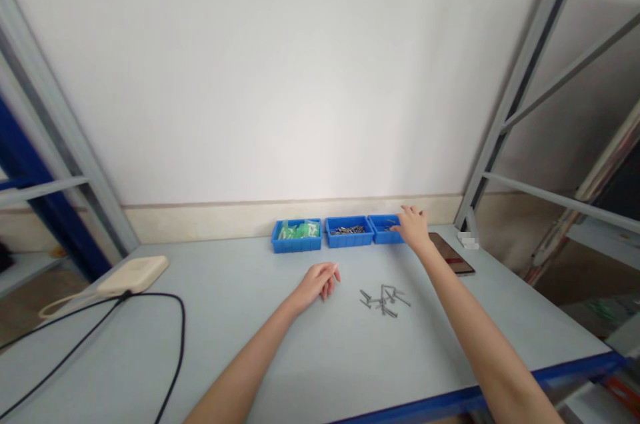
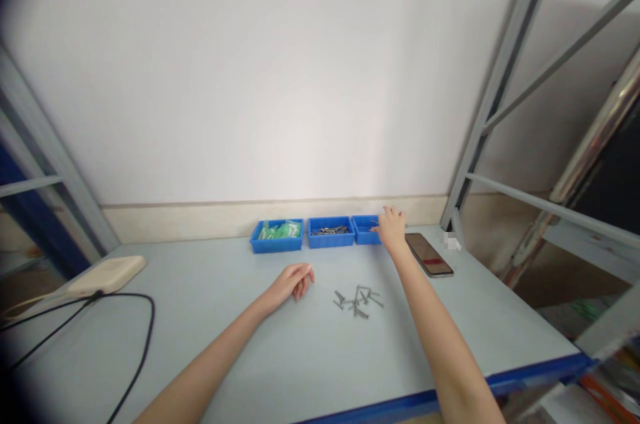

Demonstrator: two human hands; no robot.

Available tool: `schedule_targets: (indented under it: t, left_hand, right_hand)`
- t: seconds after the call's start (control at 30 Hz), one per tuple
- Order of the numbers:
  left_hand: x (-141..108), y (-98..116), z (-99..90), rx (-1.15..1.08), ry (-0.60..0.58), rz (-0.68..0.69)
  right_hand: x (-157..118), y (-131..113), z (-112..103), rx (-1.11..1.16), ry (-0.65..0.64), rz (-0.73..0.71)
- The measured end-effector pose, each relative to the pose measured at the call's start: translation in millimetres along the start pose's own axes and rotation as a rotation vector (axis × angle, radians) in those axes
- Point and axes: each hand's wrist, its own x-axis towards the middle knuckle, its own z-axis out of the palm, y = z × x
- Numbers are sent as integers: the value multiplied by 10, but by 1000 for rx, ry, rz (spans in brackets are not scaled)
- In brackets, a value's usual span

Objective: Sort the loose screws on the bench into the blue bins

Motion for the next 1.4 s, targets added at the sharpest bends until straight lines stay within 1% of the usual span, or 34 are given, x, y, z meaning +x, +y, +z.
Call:
schedule_targets:
  t: [0.07, 0.1, 0.13, 0.17, 0.23, 0.27, 0.33, 0.4, 0.47, 0.57, 0.7, 0.77, 0.83, 0.93, 1.0, 1.07, 1.13, 1.23, 1.33, 1.4]
  left_hand:
    - [5, -7, 1, -18, 1, -4]
    - [9, -9, 3, -24, 1, -8]
    - [15, -10, 7, -28, -2, -11]
    - [21, -9, 11, -30, -4, -14]
    - [32, -2, 19, -28, -8, -17]
    - [36, 3, 24, -28, -5, -18]
    - [37, 17, 31, -34, -2, -22]
    - [30, 34, 37, -40, -1, -25]
    - [18, 54, 41, -38, 2, -25]
    - [-1, 79, 42, -32, 3, -17]
    - [-10, 88, 43, -13, -7, -8]
    - [-9, 83, 47, -6, -13, 12]
    - [-8, 71, 53, -6, -20, 32]
    - [-8, 49, 59, -19, -25, 42]
    - [-12, 37, 58, -33, -18, 44]
    - [-18, 36, 53, -38, -4, 40]
    - [-23, 48, 46, -26, 1, 31]
    - [-22, 78, 40, -17, -26, 14]
    - [-16, 104, 31, -43, -66, -18]
    - [-17, 115, 21, -53, -105, -23]
  right_hand:
    - [-167, 92, 77, 12, 49, 25]
    - [-302, 124, 108, 63, 34, 37]
    - [-459, 147, 134, 140, -7, 41]
    - [-630, 161, 155, 236, -81, 29]
    - [-968, 160, 183, 438, -241, -47]
    - [-1116, 147, 192, 522, -298, -86]
    - [-1339, 105, 203, 625, -335, -114]
    - [-1451, 56, 205, 676, -320, -81]
    - [-1474, 13, 197, 708, -300, -34]
    - [-1424, -36, 172, 734, -282, 17]
    - [-1274, -136, 133, 846, -264, 108]
    - [-1153, -242, 118, 948, -254, 114]
    - [-1009, -401, 109, 1049, -263, 70]
    - [-820, -707, 116, 1208, -331, -38]
    - [-752, -903, 140, 1287, -375, -113]
    - [-739, -1042, 178, 1310, -395, -162]
    - [-767, -1106, 216, 1283, -394, -178]
    - [-837, -1093, 233, 1228, -371, -181]
    - [-888, -1050, 183, 1193, -350, -210]
    - [-906, -1038, 131, 1160, -332, -255]
